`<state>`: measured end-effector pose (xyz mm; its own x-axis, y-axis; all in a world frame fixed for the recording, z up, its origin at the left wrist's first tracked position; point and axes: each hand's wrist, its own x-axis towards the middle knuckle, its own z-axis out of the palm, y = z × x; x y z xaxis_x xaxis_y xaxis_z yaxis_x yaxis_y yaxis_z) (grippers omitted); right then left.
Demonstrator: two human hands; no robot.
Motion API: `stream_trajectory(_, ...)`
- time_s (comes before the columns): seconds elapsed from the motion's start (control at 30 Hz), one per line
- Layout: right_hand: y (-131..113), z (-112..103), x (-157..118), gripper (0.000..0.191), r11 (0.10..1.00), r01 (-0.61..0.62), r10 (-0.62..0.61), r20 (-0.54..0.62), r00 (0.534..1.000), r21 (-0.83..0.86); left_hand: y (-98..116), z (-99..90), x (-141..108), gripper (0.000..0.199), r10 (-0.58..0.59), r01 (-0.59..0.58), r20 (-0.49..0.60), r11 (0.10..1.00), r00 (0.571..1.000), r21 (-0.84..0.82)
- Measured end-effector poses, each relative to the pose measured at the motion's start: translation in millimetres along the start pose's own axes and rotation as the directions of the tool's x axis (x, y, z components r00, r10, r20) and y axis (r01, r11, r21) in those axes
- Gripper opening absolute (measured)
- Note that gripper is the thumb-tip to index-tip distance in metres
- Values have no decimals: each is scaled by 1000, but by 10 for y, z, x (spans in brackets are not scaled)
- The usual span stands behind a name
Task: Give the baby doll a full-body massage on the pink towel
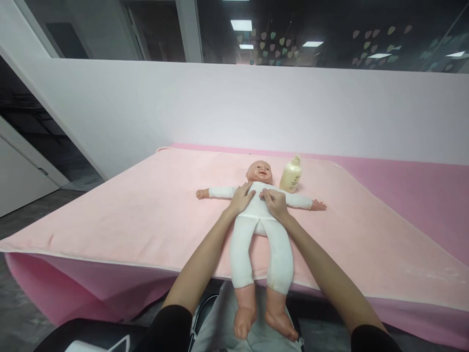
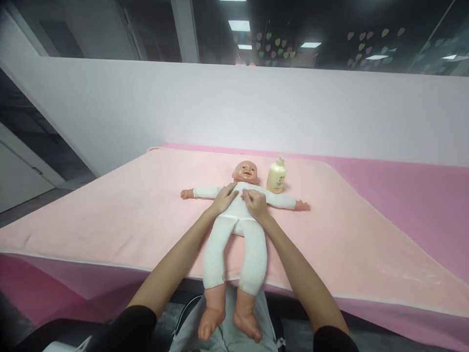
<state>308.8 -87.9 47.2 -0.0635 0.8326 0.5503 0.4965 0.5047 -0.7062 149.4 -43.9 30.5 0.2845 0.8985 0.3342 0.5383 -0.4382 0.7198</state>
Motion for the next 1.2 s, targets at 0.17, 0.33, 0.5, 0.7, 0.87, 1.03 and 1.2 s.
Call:
stream_trajectory(0.17, -81, 13, -29, 26, 999, 15, -20, 192, 981, 31, -83, 46, 18, 36, -88, 34, -176, 957, 980, -289)
stream_trajectory(0.33, -65, 59, -2, 23, 983, 180, -167, 302, 939, -16, -103, 49, 23, 33, -126, 52, -224, 949, 966, -310)
stream_trajectory(0.5, -10, 76, 41, 31, 959, 243, -175, 374, 911, -144, -73, 43, 21, 31, -114, 42, -224, 953, 968, -299)
stream_trajectory(0.7, 16, 82, 61, 39, 925, 205, -69, 390, 918, -319, -48, 34, 18, 30, -121, 52, -224, 955, 967, -293)
stream_trajectory(0.87, 86, 106, 94, 41, 882, 126, 39, 338, 940, -454, -64, 46, 26, 30, -142, 71, -219, 951, 965, -302)
stream_trajectory(1.03, 122, 104, 124, 44, 881, 25, 122, 277, 953, -472, -17, 32, 14, 33, -102, 53, -206, 972, 973, -230)
stream_trajectory(1.2, 124, 92, 128, 44, 904, -42, 144, 211, 967, -426, 198, -12, -70, 36, 47, -32, -116, 991, 992, 132)
